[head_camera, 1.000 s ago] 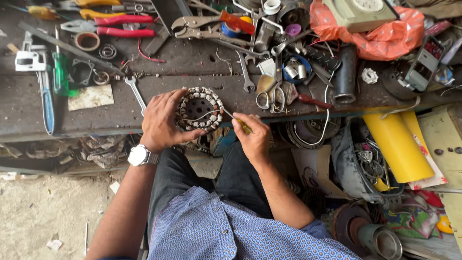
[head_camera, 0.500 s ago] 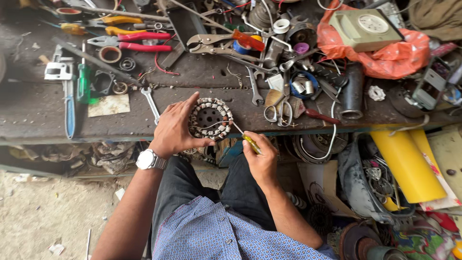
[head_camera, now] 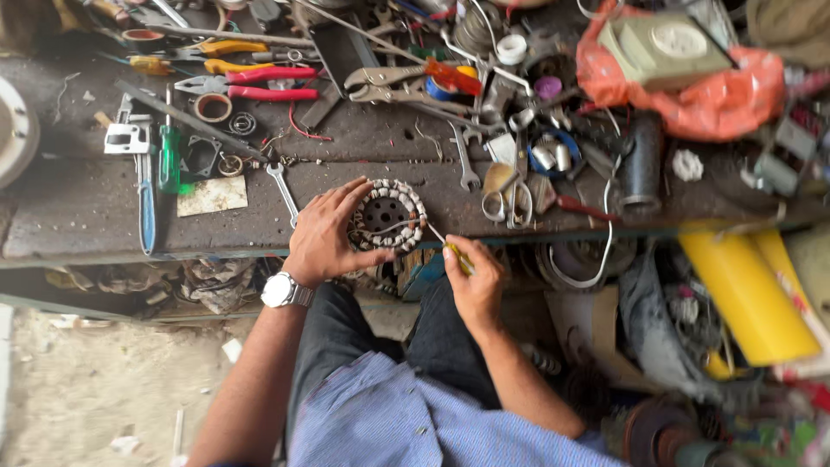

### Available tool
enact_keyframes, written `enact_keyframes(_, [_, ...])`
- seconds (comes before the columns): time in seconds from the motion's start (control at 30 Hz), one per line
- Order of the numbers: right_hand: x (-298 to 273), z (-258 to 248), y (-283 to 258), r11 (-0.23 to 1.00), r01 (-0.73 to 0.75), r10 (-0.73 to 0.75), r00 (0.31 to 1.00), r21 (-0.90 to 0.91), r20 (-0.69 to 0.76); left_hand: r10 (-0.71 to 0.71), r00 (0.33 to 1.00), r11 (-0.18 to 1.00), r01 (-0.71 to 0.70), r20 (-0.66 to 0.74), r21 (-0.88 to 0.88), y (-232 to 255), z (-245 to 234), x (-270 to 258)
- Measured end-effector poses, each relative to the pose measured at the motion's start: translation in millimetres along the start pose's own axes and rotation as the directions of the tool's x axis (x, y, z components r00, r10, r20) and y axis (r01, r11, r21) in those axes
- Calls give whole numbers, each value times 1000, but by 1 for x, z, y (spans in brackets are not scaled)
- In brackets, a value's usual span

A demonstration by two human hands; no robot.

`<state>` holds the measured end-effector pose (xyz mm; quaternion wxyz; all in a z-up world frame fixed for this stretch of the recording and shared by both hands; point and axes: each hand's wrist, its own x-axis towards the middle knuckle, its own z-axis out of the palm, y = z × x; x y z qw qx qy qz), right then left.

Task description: The person uses a screwdriver to adjust and tighten copper windings on a circular electrical stator. They rotate the component to access different sections and continue working on the windings throughout the clip.

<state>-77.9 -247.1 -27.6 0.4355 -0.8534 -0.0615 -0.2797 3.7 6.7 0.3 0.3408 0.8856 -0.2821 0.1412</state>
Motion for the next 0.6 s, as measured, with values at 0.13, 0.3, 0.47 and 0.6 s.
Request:
enact_keyframes(0.13, [-4,-1,2,998,-47,45,998,44,32,27,999,998,-29,-32,-47,3,-3,-4])
enact_keyframes(0.3, [-3,3,5,999,17,-17,1000,28,-3,14,1000,999,-15,-22,-49,1,-3,-2])
enact_keyframes(0.47, [3,5,5,998,46,-45,998,33,-35,37,998,999,-39,-58,-26,4,-3,4])
enact_keyframes(0.6, [-2,5,9,999,7,-6,1000,46,-19,22,999,999,-24,-47,-36,5,-1,2])
